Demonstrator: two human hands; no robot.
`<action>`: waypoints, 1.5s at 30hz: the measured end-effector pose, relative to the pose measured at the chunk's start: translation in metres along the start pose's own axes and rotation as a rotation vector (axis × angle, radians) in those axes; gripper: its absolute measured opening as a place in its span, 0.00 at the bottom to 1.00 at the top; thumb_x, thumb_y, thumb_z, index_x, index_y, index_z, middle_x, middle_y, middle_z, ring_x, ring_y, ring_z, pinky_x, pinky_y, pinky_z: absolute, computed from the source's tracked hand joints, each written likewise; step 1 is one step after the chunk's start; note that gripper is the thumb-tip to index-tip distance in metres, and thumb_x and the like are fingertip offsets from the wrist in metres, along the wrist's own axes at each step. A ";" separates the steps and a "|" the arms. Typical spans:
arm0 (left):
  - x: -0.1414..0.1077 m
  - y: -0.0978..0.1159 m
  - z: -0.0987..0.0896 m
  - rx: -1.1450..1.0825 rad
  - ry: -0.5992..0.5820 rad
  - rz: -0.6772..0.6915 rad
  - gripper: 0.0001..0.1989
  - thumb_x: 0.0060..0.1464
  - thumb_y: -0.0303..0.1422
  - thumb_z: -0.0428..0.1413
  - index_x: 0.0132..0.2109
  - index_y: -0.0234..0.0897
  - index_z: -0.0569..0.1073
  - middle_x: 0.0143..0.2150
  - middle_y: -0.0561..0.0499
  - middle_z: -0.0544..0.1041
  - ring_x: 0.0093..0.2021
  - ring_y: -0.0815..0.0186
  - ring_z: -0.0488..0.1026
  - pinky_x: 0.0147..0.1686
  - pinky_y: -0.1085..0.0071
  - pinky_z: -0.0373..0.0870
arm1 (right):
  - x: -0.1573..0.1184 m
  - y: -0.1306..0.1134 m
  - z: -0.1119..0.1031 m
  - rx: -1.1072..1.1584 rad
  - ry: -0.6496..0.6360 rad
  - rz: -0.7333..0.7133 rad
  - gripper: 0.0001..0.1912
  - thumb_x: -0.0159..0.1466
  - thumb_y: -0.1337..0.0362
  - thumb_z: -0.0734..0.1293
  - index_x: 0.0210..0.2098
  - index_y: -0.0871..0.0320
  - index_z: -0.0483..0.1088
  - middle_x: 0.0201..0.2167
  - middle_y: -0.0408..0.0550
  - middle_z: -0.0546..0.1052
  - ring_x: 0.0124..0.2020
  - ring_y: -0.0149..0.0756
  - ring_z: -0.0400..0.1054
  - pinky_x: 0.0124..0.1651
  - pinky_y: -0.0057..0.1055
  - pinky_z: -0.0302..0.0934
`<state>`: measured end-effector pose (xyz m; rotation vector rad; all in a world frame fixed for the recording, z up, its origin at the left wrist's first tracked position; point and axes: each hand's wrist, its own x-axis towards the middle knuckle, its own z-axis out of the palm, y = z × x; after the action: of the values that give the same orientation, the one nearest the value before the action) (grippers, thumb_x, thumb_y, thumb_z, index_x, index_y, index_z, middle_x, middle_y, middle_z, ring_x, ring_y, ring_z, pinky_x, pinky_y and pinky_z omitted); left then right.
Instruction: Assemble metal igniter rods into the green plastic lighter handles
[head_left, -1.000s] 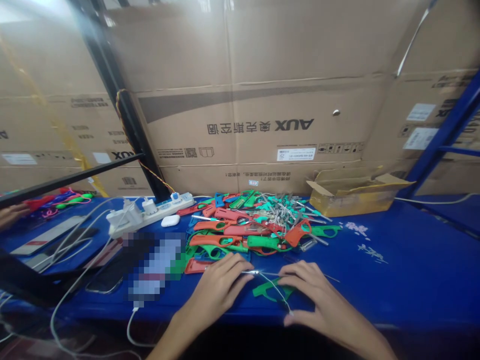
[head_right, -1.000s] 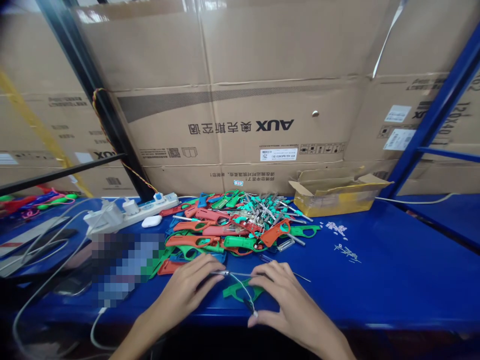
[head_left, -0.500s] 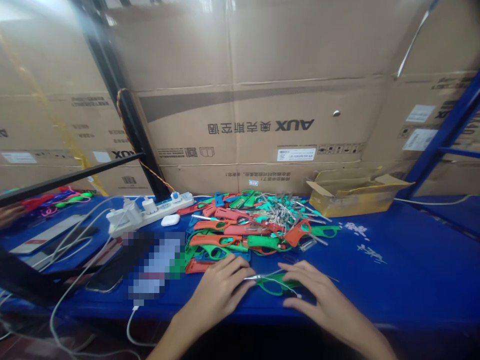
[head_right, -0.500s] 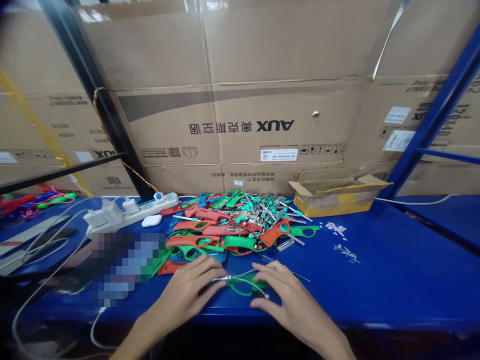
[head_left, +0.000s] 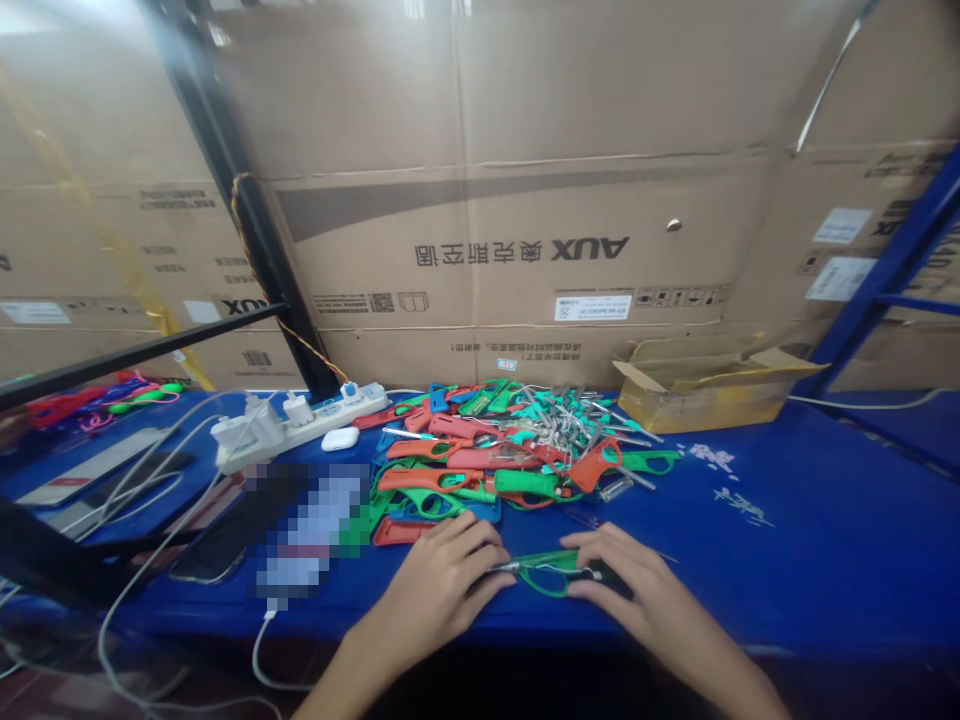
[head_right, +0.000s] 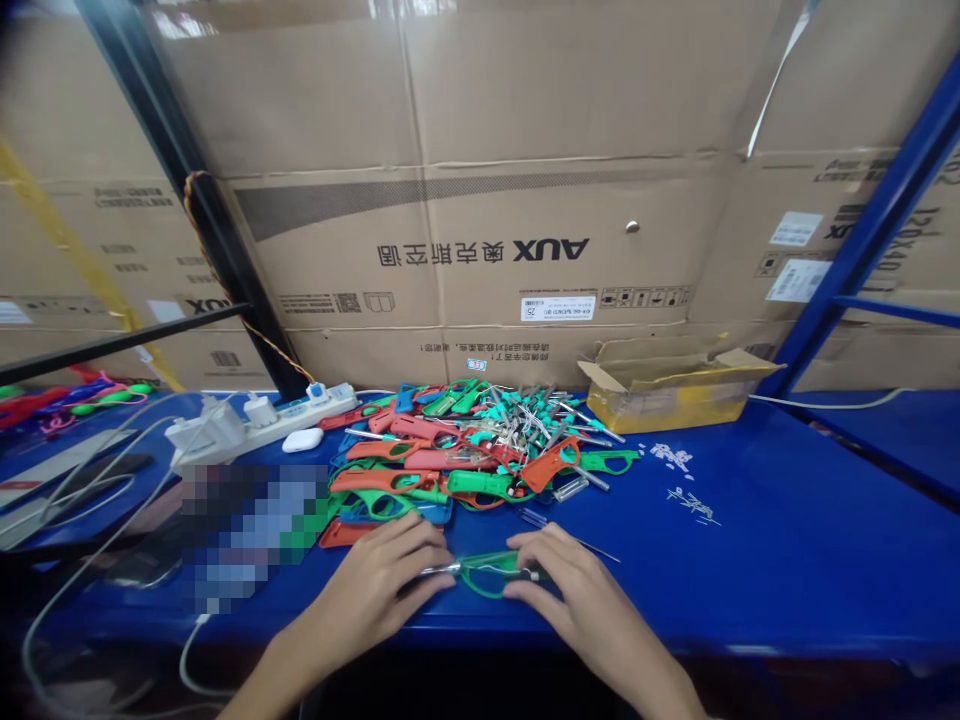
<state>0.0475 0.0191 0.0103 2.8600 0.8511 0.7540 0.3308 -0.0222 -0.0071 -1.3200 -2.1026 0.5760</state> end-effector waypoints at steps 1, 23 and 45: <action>0.000 -0.001 0.001 0.009 0.010 0.002 0.07 0.71 0.35 0.54 0.47 0.39 0.75 0.44 0.50 0.78 0.47 0.58 0.74 0.45 0.62 0.73 | 0.000 0.001 0.000 0.011 0.009 0.004 0.12 0.70 0.49 0.67 0.41 0.50 0.71 0.55 0.46 0.79 0.57 0.45 0.72 0.68 0.45 0.58; -0.003 0.007 0.006 0.033 0.095 -0.108 0.13 0.74 0.35 0.47 0.49 0.39 0.76 0.44 0.48 0.77 0.44 0.58 0.74 0.41 0.63 0.73 | 0.003 0.005 -0.004 0.134 0.117 -0.019 0.08 0.72 0.55 0.67 0.40 0.51 0.72 0.49 0.46 0.80 0.50 0.39 0.76 0.55 0.31 0.67; -0.004 0.011 0.001 -0.073 0.113 -0.175 0.09 0.73 0.34 0.49 0.49 0.40 0.74 0.45 0.48 0.77 0.45 0.61 0.76 0.43 0.66 0.74 | 0.002 0.004 -0.005 0.125 0.082 -0.010 0.09 0.71 0.54 0.68 0.40 0.51 0.73 0.49 0.45 0.80 0.50 0.38 0.75 0.55 0.30 0.66</action>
<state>0.0500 0.0080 0.0097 2.6575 1.0490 0.9110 0.3359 -0.0183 -0.0052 -1.2417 -1.9730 0.6274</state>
